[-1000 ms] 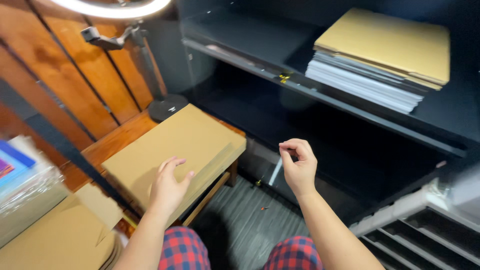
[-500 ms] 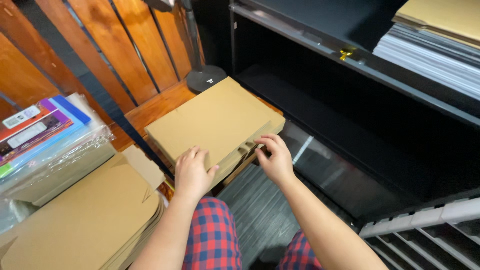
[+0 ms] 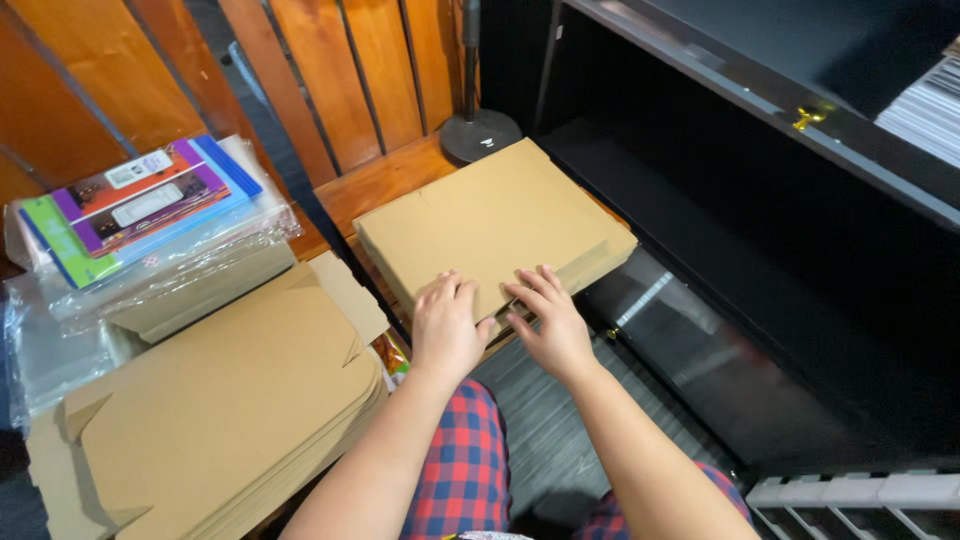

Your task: The person sits on the floor and repeatedly picks up sheets of white paper and brown cardboard from a pile on a wooden chair. They place each sheet onto a stack inside a black cabinet shelf, alternating between white and brown sheets.

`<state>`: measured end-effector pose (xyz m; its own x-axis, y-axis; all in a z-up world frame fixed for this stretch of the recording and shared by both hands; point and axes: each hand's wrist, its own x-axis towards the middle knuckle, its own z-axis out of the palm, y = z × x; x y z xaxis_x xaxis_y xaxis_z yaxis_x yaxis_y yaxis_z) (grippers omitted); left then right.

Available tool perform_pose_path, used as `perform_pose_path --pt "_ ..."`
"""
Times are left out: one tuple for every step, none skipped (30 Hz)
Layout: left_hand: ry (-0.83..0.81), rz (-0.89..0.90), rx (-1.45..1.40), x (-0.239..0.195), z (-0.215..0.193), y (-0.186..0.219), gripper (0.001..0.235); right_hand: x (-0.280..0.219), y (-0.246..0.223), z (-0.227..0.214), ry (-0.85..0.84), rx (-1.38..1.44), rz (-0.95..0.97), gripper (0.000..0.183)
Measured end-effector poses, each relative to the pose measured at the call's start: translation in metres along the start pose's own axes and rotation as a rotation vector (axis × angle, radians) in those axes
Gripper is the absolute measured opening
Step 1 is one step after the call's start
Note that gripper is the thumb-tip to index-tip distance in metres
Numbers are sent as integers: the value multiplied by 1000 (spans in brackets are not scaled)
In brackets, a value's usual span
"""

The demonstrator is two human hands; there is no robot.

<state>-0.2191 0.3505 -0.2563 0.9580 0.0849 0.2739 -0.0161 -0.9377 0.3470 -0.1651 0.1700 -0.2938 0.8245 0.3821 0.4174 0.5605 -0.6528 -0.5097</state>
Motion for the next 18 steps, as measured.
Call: perform_pose_path --pt "0 -8 0 -1 -3 1 61 -1 3 1 -6 2 -4 44" --pt "-19 -18 -21 -1 -7 3 60 -1 6 1 -17 23 7 46" --pt "-37 -27 -42 -1 -10 5 59 -1 9 1 -28 44 18 48" --pt "-36 -31 -43 -1 -8 4 59 -1 10 1 -31 43 16 48" --pt "-28 -26 -37 -1 -5 3 60 0 10 1 -33 53 27 48" --pt "-20 -20 -31 -1 -2 2 61 -1 11 2 -35 63 39 49" --pt "-20 -22 -32 -1 -2 2 61 -1 9 2 -37 63 38 49" --pt "-24 -24 -35 -1 -1 1 61 -1 8 2 -31 62 51 48" --pt "-29 -26 -38 -1 -1 1 60 -1 6 2 -25 61 65 48" --pt "-25 -28 -36 0 -4 2 60 0 4 1 -25 63 61 48" --pt "-53 -33 -38 1 -6 3 60 0 3 1 -35 56 84 48" --pt "-83 -38 -40 0 -8 4 59 -2 1 1 -47 50 109 47" --pt "-81 -41 -39 1 -10 3 59 -2 0 1 -47 52 106 47" --pt "-106 -38 -47 2 -13 3 60 -2 -1 1 -53 41 118 47" --pt "-132 -35 -56 3 -15 3 60 -2 -1 1 -58 30 129 47" --pt "-129 -34 -55 6 -16 -1 60 -3 -3 0 -56 30 127 47" --pt "-189 -27 -88 9 -18 -4 60 -3 -5 -1 -65 29 142 47" --pt "-248 -17 -121 13 -20 -8 60 -3 -7 -2 -71 28 159 47"
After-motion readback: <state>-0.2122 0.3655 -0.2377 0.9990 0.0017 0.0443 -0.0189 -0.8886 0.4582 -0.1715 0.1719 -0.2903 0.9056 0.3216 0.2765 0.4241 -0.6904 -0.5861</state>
